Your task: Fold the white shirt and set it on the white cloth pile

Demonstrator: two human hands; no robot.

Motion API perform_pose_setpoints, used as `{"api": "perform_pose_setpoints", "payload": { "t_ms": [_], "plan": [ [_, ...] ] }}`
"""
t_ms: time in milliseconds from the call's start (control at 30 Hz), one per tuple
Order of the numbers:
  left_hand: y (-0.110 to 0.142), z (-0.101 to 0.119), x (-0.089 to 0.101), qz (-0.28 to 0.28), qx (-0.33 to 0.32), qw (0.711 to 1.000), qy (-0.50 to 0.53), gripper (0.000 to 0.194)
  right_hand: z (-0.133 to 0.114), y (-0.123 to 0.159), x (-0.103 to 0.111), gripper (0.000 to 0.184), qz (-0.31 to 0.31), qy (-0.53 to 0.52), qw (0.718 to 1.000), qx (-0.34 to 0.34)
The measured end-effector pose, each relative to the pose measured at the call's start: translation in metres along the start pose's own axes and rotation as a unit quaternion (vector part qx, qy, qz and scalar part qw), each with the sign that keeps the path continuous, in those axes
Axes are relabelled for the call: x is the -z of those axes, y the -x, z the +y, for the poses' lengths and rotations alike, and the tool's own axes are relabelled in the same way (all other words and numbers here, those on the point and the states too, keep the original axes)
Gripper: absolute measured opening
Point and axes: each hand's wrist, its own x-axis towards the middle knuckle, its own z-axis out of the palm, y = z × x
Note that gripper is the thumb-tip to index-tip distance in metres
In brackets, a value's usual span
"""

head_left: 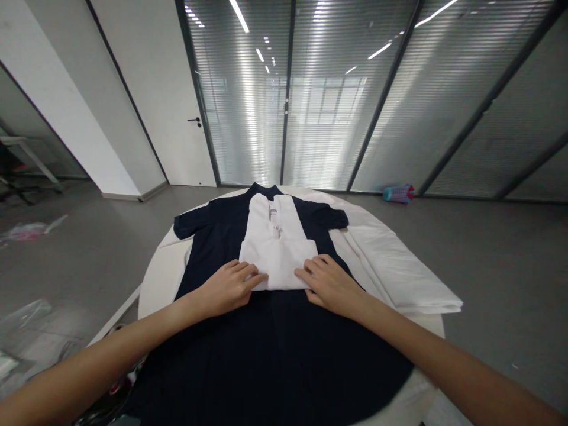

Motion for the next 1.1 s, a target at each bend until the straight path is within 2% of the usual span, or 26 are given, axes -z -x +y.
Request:
{"api": "perform_pose_setpoints", "payload": {
  "t_ms": [100, 167, 267, 367, 433, 467, 533, 600, 667, 767, 867, 933, 1033, 1100],
  "plan": [
    [-0.008, 0.000, -0.005, -0.004, 0.014, 0.999, -0.043, 0.049, 0.002, -0.003, -0.005, 0.020, 0.023, 0.048, 0.999, 0.013],
    [-0.012, -0.003, -0.002, 0.017, 0.022, 0.997, -0.067, 0.043, 0.005, -0.007, -0.001, 0.019, 0.054, 0.061, 0.997, 0.014],
    [-0.009, -0.007, 0.014, 0.100, 0.036, 0.991, -0.079, 0.029, 0.002, -0.011, 0.022, 0.023, 0.126, 0.048, 0.991, 0.019],
    [0.014, -0.006, 0.040, 0.191, 0.025, 0.980, -0.046, 0.024, -0.023, -0.008, 0.058, 0.027, 0.176, -0.019, 0.983, 0.040],
    [0.039, -0.002, 0.052, 0.208, 0.011, 0.978, -0.009, 0.024, -0.049, -0.005, 0.080, 0.028, 0.159, -0.098, 0.980, 0.065],
    [0.053, 0.000, 0.055, 0.204, 0.010, 0.979, 0.005, 0.025, -0.062, -0.004, 0.088, 0.029, 0.128, -0.139, 0.978, 0.090],
    [0.082, 0.005, 0.053, 0.193, 0.028, 0.981, 0.017, 0.025, -0.083, -0.006, 0.095, 0.036, 0.059, -0.201, 0.965, 0.159],
    [0.106, 0.012, 0.043, 0.190, 0.066, 0.979, 0.017, 0.026, -0.089, -0.019, 0.092, 0.046, 0.009, -0.218, 0.954, 0.207],
    [0.123, 0.023, 0.029, 0.198, 0.110, 0.974, 0.006, 0.026, -0.077, -0.045, 0.081, 0.042, -0.003, -0.198, 0.960, 0.196],
    [0.133, 0.046, 0.015, 0.201, 0.132, 0.971, -0.018, 0.023, -0.032, -0.101, 0.053, 0.029, 0.006, -0.161, 0.983, 0.093],
    [0.127, 0.069, 0.014, 0.178, 0.074, 0.981, 0.003, 0.027, 0.025, -0.157, 0.023, 0.033, 0.001, -0.142, 0.989, -0.050],
    [0.118, 0.080, 0.019, 0.156, 0.014, 0.988, 0.014, 0.029, 0.055, -0.184, 0.006, 0.038, -0.033, -0.169, 0.974, -0.145],
    [0.103, 0.088, 0.026, 0.149, -0.051, 0.988, 0.005, 0.028, 0.075, -0.209, -0.010, 0.041, -0.045, -0.184, 0.967, -0.169],
    [0.095, 0.090, 0.028, 0.161, -0.066, 0.985, 0.000, 0.026, 0.068, -0.218, -0.015, 0.036, -0.012, -0.198, 0.971, -0.132]
  ]
}}
